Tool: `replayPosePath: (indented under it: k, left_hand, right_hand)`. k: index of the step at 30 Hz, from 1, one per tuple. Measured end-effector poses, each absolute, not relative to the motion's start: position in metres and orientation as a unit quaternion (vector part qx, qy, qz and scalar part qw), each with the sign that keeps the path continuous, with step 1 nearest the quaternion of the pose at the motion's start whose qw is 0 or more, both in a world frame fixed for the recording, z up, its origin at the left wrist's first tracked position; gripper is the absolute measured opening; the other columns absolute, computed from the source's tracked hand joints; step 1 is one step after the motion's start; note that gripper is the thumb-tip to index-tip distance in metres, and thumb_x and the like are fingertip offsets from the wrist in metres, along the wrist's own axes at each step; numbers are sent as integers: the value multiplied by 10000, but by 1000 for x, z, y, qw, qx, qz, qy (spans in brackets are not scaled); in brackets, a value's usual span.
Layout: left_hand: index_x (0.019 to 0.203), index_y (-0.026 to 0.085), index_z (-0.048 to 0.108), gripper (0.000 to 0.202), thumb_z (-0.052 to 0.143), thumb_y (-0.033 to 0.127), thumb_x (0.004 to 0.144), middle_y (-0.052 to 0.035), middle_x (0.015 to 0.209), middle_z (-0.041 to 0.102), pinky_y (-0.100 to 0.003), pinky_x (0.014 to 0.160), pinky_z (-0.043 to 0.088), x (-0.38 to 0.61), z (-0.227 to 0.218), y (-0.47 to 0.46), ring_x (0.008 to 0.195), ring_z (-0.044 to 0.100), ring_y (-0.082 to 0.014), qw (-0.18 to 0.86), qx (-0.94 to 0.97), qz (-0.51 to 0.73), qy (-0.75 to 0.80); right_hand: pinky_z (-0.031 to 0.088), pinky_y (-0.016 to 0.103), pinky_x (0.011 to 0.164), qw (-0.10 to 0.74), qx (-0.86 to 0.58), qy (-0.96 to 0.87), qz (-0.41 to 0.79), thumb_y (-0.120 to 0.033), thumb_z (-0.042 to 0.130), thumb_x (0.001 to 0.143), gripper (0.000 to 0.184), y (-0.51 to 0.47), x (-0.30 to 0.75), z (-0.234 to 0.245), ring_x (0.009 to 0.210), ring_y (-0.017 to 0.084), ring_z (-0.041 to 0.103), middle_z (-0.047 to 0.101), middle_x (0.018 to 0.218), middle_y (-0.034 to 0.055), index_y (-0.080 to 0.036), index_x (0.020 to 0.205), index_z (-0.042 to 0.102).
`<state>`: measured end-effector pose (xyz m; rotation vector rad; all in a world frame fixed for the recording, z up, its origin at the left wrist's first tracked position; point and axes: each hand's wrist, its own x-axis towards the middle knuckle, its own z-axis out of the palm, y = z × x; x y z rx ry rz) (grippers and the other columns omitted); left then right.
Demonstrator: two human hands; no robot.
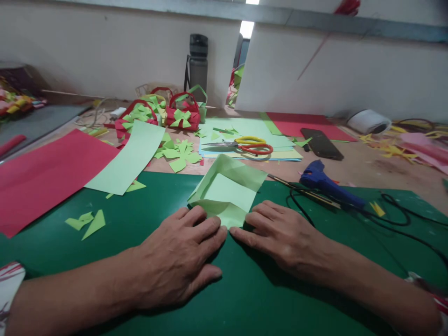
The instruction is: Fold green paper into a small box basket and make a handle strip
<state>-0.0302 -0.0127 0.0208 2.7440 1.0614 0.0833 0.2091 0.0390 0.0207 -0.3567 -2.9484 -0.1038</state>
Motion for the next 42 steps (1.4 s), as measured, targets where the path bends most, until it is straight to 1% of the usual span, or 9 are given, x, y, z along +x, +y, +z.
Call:
replayPosePath:
  k: [17, 20, 22, 25, 28, 31, 34, 37, 42]
  left_hand:
    - [1191, 201, 452, 355, 400, 422, 919, -65, 1155, 523, -431, 747, 364, -29, 19, -12, 902, 421, -261, 105, 927, 31, 358]
    - [1169, 187, 469, 338, 423, 400, 911, -71, 1244, 495, -430, 774, 384, -28, 22, -13, 949, 437, -269, 97, 932, 43, 347]
    - [1116, 175, 498, 299, 436, 382, 909, -82, 1245, 506, -426, 811, 394, -28, 22, -14, 978, 452, -270, 82, 936, 58, 336]
    - [1011, 172, 537, 248, 443, 381, 914, -96, 1136, 567, -409, 866, 405, -30, 20, -12, 1005, 479, -262, 51, 941, 78, 326]
    - [979, 173, 546, 248, 436, 388, 923, -90, 1013, 603, -388, 881, 426, -35, 18, -5, 1001, 508, -243, 28, 940, 92, 327]
    - [1001, 169, 556, 270, 407, 385, 939, -80, 959, 612, -398, 901, 434, -43, 17, 5, 1003, 521, -232, 12, 939, 96, 329]
    - [921, 170, 594, 280, 384, 351, 954, -71, 946, 619, -411, 972, 396, -56, 18, 18, 1031, 520, -218, -4, 944, 99, 314]
    - [799, 168, 597, 303, 368, 281, 962, -61, 969, 630, -392, 1013, 372, -69, 20, 29, 1045, 525, -195, -21, 943, 106, 313]
    - [785, 150, 586, 260, 410, 263, 940, -83, 1032, 626, -372, 964, 414, -77, 20, 35, 1080, 512, -214, -45, 934, 117, 333]
  right_hand:
    - [410, 365, 724, 53, -159, -986, -16, -132, 353, 910, 319, 43, 230, 20, 755, 194, 495, 561, 814, 72, -154, 1154, 559]
    - [419, 330, 693, 119, -185, -976, -2, -70, 356, 887, 290, 45, 230, 17, 723, 173, 499, 571, 792, 63, -164, 1012, 600]
    - [432, 313, 704, 225, -238, -945, -1, -65, 391, 882, 227, 47, 230, 17, 758, 169, 526, 583, 813, 64, -164, 945, 586]
    - [445, 315, 743, 352, -375, -857, -9, -149, 477, 888, 97, 52, 230, 23, 842, 183, 554, 588, 889, 66, -177, 943, 551]
    - [455, 308, 698, 395, -470, -789, 39, -247, 455, 914, 139, 55, 234, 30, 819, 184, 567, 588, 934, 63, -184, 999, 544]
    - [461, 272, 627, 377, -450, -800, 124, -273, 378, 948, 221, 53, 234, 33, 730, 160, 580, 615, 834, 47, -168, 932, 572]
    - [484, 269, 673, 325, -376, -852, 167, -254, 408, 937, 242, 47, 228, 33, 745, 149, 602, 646, 803, 33, -171, 817, 600]
    - [485, 293, 796, 289, -283, -895, 190, -187, 445, 907, 180, 41, 218, 29, 903, 158, 600, 656, 951, 67, -163, 908, 623]
    - [446, 363, 871, 213, -178, -954, 114, -77, 406, 886, 285, 31, 204, 20, 1014, 188, 533, 621, 1083, 137, -108, 1101, 590]
